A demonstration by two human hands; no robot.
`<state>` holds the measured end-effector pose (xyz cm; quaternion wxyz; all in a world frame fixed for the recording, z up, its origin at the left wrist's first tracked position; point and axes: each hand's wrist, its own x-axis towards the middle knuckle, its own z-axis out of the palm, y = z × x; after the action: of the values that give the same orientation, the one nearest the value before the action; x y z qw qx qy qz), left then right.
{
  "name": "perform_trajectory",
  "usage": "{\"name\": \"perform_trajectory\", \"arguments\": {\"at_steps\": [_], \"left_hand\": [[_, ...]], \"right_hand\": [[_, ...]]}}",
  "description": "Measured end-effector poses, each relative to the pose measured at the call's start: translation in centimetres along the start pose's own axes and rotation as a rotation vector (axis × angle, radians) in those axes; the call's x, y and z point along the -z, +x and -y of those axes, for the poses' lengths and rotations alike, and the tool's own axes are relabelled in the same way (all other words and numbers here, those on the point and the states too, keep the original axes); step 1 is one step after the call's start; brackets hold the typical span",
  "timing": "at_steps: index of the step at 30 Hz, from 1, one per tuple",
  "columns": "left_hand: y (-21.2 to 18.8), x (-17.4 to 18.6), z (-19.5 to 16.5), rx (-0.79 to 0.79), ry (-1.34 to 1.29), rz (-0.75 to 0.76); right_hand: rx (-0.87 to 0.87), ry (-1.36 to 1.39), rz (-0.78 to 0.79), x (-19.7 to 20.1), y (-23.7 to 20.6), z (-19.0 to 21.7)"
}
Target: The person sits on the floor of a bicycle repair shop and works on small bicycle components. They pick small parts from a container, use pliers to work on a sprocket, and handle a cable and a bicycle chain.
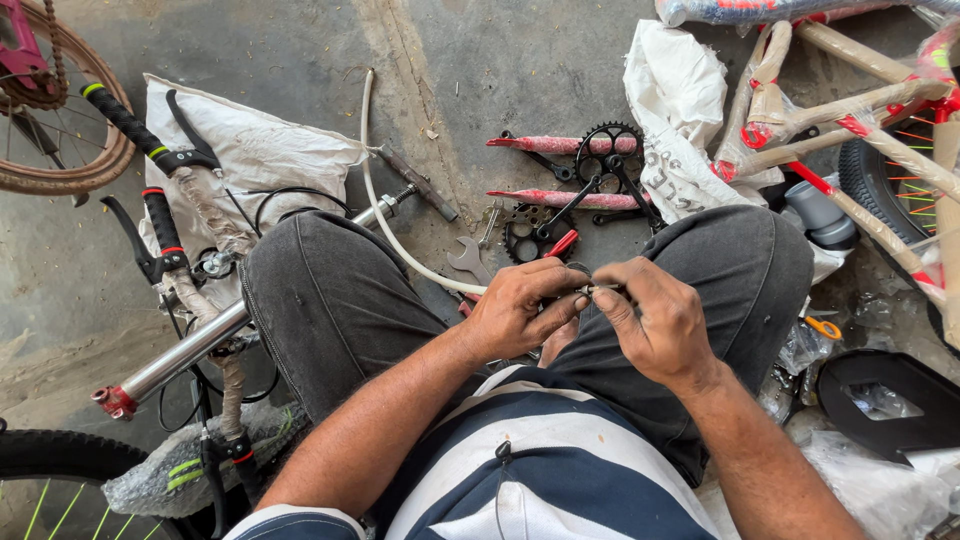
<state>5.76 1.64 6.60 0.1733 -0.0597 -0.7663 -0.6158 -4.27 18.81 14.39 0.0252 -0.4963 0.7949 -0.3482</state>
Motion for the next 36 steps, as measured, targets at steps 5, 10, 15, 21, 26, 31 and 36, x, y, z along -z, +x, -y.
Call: {"name": "perform_trajectory", "arguments": {"at_steps": [5,10,15,21,26,31,36], "left_hand": [[-0.1,-0.4,-0.3,-0.034,0.023,-0.008],[0.0,-0.6,-0.5,-0.064,0.064,-0.049],[0.2,-0.6,-0.3,-0.023,0.04,-0.067],[0.5,-0.5,0.1,-0.014,0.022,-0.063],[0.5,-0.6,0.0,-0.008,0.045,-0.048],[0.3,-0.4,0.1,0.007,0.075,0.032],[0.2,-0.6,0.4,-0.026,0.084,0.071]], "right_hand": [[0.102,-0.224,-0.016,-0.4,-0.1,-0.6],[0.06,-0.212,-0.043,-1.2,-0.8,-1.8],[-0.115,-0.143,0.021,-1.3,-0.6,-2.2],[-0.016,-0.02,0.035,0.3,0.1,-1.6],[-0.011,-0.131,0.03,0.2,0.2,-1.2],[0.076,-0.035,0.044,0.1,0.2,-1.6],[0.171,-0.065,0.088,0.7,0.2,-1.8]]}}
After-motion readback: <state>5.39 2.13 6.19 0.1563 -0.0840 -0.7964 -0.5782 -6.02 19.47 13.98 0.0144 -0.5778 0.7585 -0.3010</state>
